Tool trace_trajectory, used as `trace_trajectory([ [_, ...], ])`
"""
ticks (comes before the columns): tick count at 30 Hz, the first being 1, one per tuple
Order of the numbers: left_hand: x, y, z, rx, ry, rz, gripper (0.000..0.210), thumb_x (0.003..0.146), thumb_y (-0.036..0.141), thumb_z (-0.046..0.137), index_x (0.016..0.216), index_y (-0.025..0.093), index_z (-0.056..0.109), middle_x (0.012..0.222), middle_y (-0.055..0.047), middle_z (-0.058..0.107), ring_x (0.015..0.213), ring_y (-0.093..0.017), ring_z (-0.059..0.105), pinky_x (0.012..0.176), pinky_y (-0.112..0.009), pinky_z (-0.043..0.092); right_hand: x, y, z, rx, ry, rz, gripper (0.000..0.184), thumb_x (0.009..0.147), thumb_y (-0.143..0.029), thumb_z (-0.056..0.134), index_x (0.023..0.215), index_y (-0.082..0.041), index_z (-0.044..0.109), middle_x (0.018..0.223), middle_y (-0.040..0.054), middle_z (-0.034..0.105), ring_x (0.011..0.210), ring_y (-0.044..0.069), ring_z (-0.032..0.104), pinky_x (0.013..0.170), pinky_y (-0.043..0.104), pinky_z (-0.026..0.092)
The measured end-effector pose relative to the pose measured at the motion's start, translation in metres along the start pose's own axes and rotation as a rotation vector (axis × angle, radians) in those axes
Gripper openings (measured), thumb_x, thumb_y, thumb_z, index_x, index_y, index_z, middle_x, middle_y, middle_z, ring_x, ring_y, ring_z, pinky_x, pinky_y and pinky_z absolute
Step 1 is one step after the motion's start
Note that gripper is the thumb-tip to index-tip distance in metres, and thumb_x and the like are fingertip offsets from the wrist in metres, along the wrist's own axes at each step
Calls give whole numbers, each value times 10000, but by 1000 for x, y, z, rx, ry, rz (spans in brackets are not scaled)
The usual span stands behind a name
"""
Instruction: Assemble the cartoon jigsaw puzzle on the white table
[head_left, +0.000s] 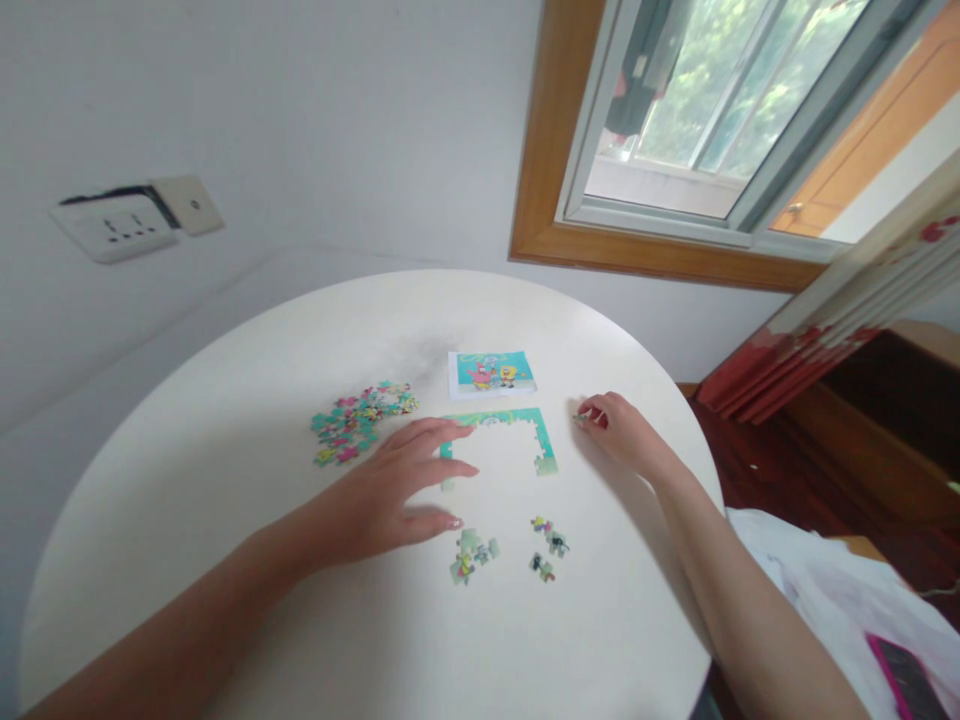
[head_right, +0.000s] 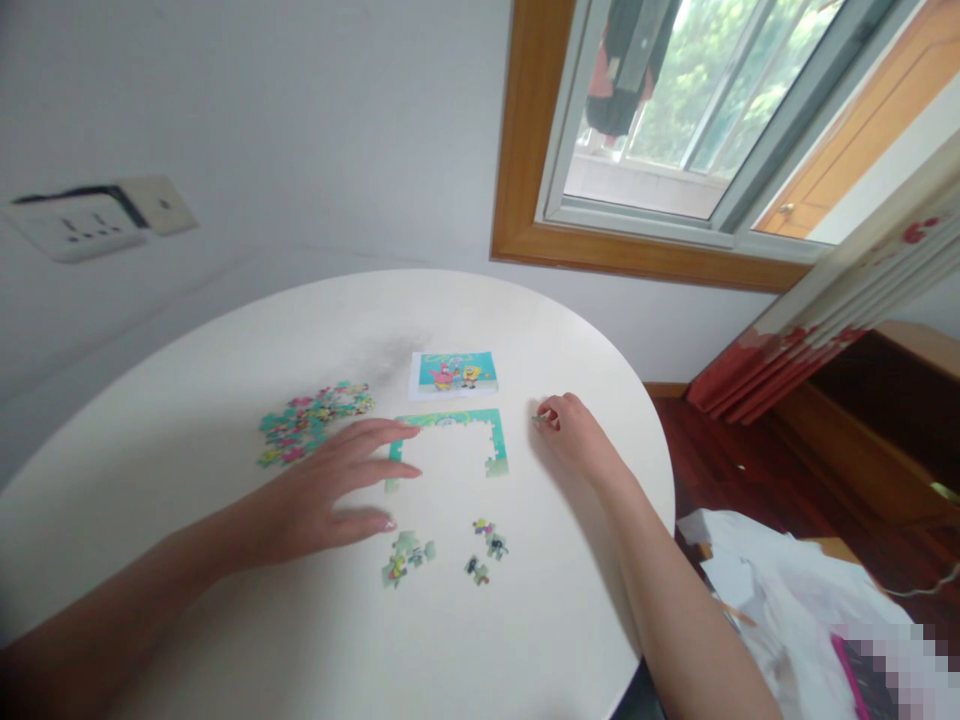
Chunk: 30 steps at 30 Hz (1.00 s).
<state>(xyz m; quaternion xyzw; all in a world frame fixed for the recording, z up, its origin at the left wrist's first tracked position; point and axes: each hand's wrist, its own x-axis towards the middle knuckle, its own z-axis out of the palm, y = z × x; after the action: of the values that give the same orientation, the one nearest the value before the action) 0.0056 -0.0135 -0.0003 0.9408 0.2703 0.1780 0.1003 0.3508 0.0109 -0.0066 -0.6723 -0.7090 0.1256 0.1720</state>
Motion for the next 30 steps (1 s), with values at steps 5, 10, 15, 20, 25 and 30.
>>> trace_trajectory([
  [5, 1, 14, 1, -72, -95, 79, 349, 809, 435, 652, 1120, 278, 630, 1487, -52, 373, 1368, -308, 286, 1122, -453, 277, -3, -1, 0, 11, 2, -24, 221, 830, -152, 556, 1005, -147, 690, 919, 67, 586, 697, 112, 570, 728, 241, 448],
  [10, 3, 30, -2, -125, -140, 122, 336, 792, 438, 675, 1079, 266, 643, 1481, -64, 397, 1357, -312, 319, 1121, -459, 272, -11, -14, -3, 66, 95, -135, 234, 826, -141, 558, 1031, -154, 668, 963, 70, 564, 678, 120, 562, 752, 297, 480],
  [15, 3, 27, 2, -86, -152, 77, 371, 788, 434, 677, 1103, 251, 609, 1465, -77, 413, 1359, -309, 313, 1117, -464, 266, -34, -57, -8, 246, -107, -556, 234, 863, -149, 536, 1057, -194, 657, 990, 63, 564, 759, 125, 578, 725, 265, 486],
  [20, 1, 16, 8, -45, -91, 62, 413, 785, 550, 652, 1030, 221, 604, 1420, -99, 460, 1345, -305, 327, 1116, -462, 256, -55, -89, 5, 227, -249, -808, 181, 873, -190, 571, 1014, -198, 685, 987, 69, 608, 920, 169, 573, 833, 301, 453],
  [25, 0, 10, 9, -24, -62, 86, 393, 787, 571, 639, 950, 216, 596, 1387, -98, 489, 1335, -291, 337, 1114, -455, 257, -62, -93, 24, 101, -193, -766, 250, 895, -326, 578, 1096, -207, 668, 996, 76, 602, 922, 196, 548, 829, 350, 412],
  [30, -2, 9, 8, -33, -69, 71, 348, 804, 534, 639, 942, 218, 594, 1403, -88, 473, 1341, -279, 327, 1124, -445, 249, -65, -98, 29, 33, -196, -739, 273, 910, -362, 554, 1112, -209, 658, 987, 73, 595, 921, 207, 529, 808, 361, 395],
])
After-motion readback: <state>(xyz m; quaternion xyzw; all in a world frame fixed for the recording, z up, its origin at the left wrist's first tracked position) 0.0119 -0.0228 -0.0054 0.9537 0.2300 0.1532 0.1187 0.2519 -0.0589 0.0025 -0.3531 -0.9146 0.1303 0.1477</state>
